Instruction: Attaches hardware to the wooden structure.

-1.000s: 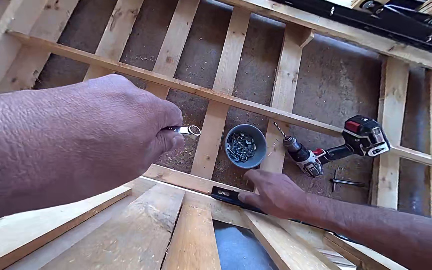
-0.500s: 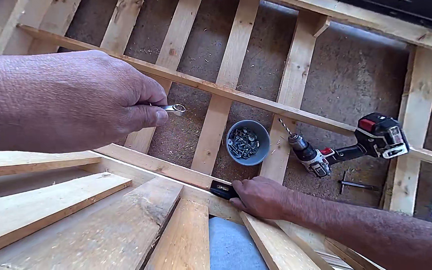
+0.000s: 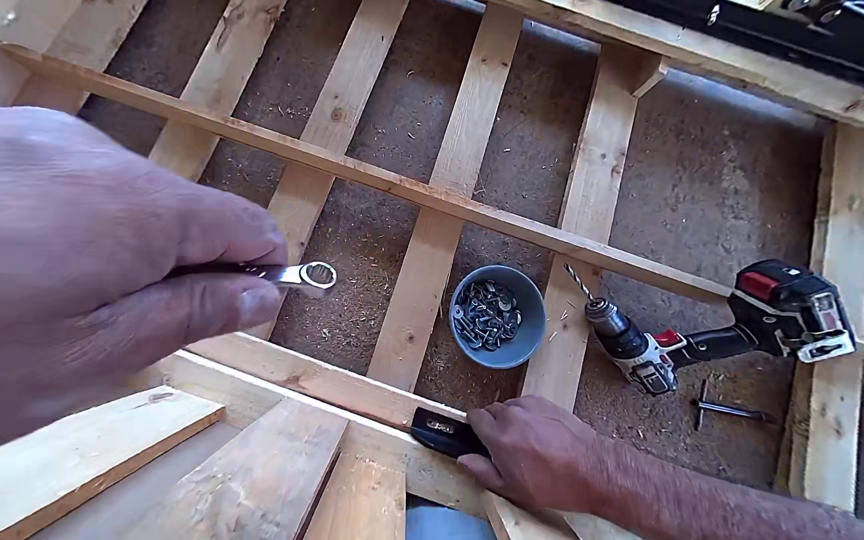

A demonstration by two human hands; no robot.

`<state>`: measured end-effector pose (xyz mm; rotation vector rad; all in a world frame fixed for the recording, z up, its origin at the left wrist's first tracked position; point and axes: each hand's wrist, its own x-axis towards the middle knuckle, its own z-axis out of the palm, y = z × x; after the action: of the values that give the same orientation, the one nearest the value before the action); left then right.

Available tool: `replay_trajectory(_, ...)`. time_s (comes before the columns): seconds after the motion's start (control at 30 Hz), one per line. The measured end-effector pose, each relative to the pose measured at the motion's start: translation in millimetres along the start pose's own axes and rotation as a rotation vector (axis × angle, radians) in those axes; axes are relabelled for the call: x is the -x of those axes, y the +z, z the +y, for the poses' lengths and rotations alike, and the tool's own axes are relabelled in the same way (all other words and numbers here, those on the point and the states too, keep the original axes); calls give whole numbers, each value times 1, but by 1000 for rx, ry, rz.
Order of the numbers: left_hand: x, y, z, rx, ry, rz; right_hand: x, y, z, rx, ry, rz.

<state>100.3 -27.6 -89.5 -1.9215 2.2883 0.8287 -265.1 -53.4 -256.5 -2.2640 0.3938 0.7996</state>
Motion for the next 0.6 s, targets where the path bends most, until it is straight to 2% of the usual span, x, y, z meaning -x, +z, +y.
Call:
replay_trajectory(0.07, 8, 24, -12, 168, 56, 85, 2, 17, 3, 87, -64, 211)
replay_trajectory(0.13, 11, 30, -27, 209, 185, 51, 2, 27, 6, 149, -88, 385)
replay_trajectory(0.23, 13, 45, -43, 201, 293, 71, 5, 25, 7, 140, -87, 471)
replay_trajectory(0.4, 16, 48, -32, 248, 272, 188, 3, 15, 5, 64, -66, 428)
replay_trajectory(0.5, 15, 36, -20, 189, 204, 134, 0, 8, 5, 55, -86, 347)
replay_trajectory(0.6, 14, 30, -8, 191, 102, 126, 0, -11, 7, 21, -23, 248)
